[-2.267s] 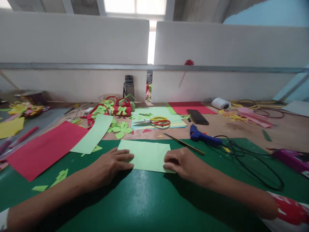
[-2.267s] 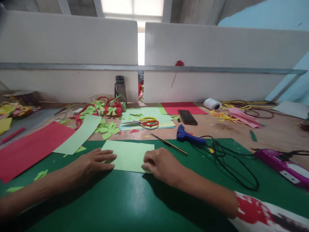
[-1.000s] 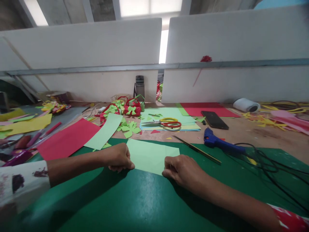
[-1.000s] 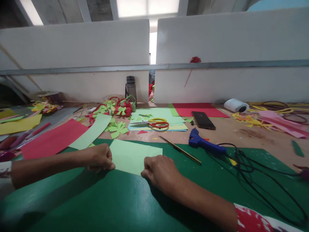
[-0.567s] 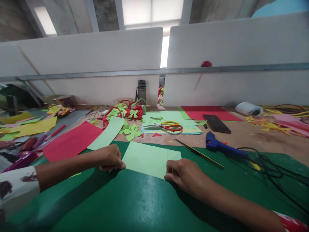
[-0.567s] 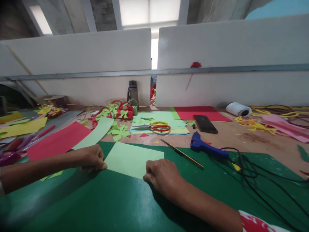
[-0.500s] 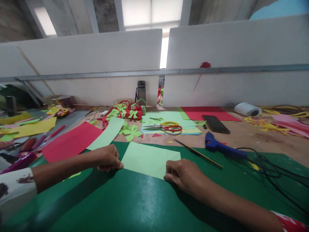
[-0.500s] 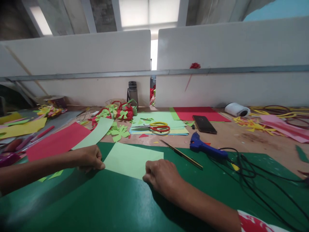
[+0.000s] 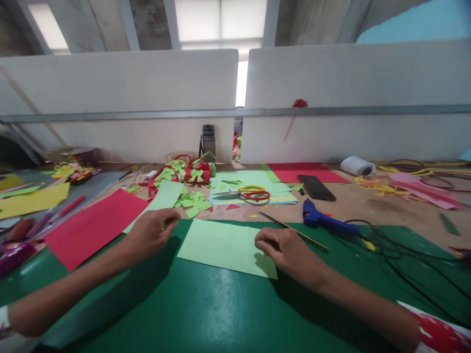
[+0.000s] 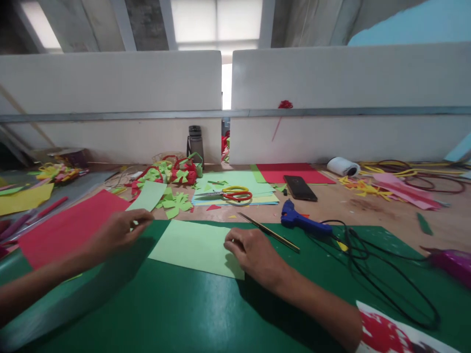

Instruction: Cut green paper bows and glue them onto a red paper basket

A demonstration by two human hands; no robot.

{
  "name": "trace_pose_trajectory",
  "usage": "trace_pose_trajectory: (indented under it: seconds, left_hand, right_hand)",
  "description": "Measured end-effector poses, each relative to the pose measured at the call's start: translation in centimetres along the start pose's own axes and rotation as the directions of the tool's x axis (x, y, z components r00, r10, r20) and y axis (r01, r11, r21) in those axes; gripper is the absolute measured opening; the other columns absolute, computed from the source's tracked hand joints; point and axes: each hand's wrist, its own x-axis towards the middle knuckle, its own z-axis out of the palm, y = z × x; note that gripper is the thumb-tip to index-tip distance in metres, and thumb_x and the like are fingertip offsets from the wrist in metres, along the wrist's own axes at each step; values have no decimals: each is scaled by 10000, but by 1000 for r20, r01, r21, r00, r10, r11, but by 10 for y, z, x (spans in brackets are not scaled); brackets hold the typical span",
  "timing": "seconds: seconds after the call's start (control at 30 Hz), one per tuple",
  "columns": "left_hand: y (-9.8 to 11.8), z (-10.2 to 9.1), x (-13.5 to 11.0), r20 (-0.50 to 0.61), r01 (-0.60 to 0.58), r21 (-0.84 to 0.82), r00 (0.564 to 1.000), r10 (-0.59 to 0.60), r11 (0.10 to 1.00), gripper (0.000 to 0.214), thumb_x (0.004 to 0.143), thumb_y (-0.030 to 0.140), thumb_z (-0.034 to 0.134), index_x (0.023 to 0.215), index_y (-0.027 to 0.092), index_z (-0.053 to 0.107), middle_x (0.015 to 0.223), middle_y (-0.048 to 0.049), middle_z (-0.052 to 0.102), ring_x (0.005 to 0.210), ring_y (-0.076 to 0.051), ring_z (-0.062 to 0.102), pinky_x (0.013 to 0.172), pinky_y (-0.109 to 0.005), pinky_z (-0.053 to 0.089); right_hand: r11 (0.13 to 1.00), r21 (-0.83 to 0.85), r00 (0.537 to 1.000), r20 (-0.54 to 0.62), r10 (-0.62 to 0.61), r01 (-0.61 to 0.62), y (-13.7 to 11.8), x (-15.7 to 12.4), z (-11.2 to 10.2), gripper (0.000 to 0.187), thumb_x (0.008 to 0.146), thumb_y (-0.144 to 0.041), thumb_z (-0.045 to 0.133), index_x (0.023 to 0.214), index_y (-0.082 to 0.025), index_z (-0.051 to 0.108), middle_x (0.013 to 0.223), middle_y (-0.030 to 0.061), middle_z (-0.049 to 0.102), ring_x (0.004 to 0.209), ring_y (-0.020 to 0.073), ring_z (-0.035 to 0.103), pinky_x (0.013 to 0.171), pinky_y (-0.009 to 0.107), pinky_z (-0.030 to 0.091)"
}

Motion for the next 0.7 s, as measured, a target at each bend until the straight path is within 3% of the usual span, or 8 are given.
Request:
trace_pose_trajectory:
  seconds: [0.07, 0.13, 0.17, 0.2, 0.33, 0.7]
  left_hand:
    - [25, 16, -8, -18, -172, 8, 985, 172, 985, 256, 886, 272, 394, 941, 175, 624, 1001, -91, 675, 923, -221, 617, 812, -341, 473]
    - [48, 35, -15, 43, -430, 101, 903, 428, 897, 241, 896, 226, 435, 1030, 173, 628, 1152, -113, 649, 1054, -261, 591, 881, -399, 480]
    - [57, 43, -17, 92, -511, 137, 860, 503, 849, 260, 887, 258, 497, 1105, 167, 606, 1235, -132, 611, 1129, -301, 553, 919, -451, 469]
    - [63, 50, -18, 109, -537, 162, 844, 526, 828, 333, 869, 288, 551, 1174, 157, 573, 1286, -152, 575, 1169, -333, 524, 930, -490, 465]
    - [68, 63, -11, 150, -506, 143, 861, 487, 851, 297, 894, 289, 535, 1162, 167, 570, 1273, -141, 573, 1156, -324, 528, 913, -489, 492]
    - [54, 74, -12, 11, -520, 111, 853, 522, 847, 384, 911, 285, 501, 1254, 113, 514, 1295, -176, 563, 1216, -342, 486, 957, -539, 473]
  right_hand:
    - [1000, -11, 998, -61, 5, -6, 4, -1, -4, 223, 894, -256, 457, 793, -181, 641, 735, 30, 665, 660, 160, 581, 637, 263, 396]
    - [1000, -28, 996, -90, 11, -13, 9, -3, -6, 232, 890, -285, 453, 823, -182, 650, 790, 61, 682, 728, 196, 605, 686, 296, 409]
    - [999, -36, 995, -97, 18, -21, 12, -3, -7, 236, 886, -296, 452, 838, -180, 652, 813, 76, 686, 759, 213, 613, 707, 312, 413]
    - [998, -43, 994, -103, 30, -35, 15, -3, -7, 240, 883, -303, 450, 855, -176, 652, 835, 89, 687, 783, 228, 616, 724, 328, 415]
    - [993, -39, 988, -112, 109, -114, 29, 2, -9, 236, 879, -295, 434, 910, -172, 633, 889, 100, 674, 799, 237, 601, 728, 347, 421]
    - [957, 191, 974, -20, 224, -216, 37, 13, -6, 157, 805, -212, 508, 886, -160, 632, 736, 3, 592, 656, 148, 525, 613, 266, 417]
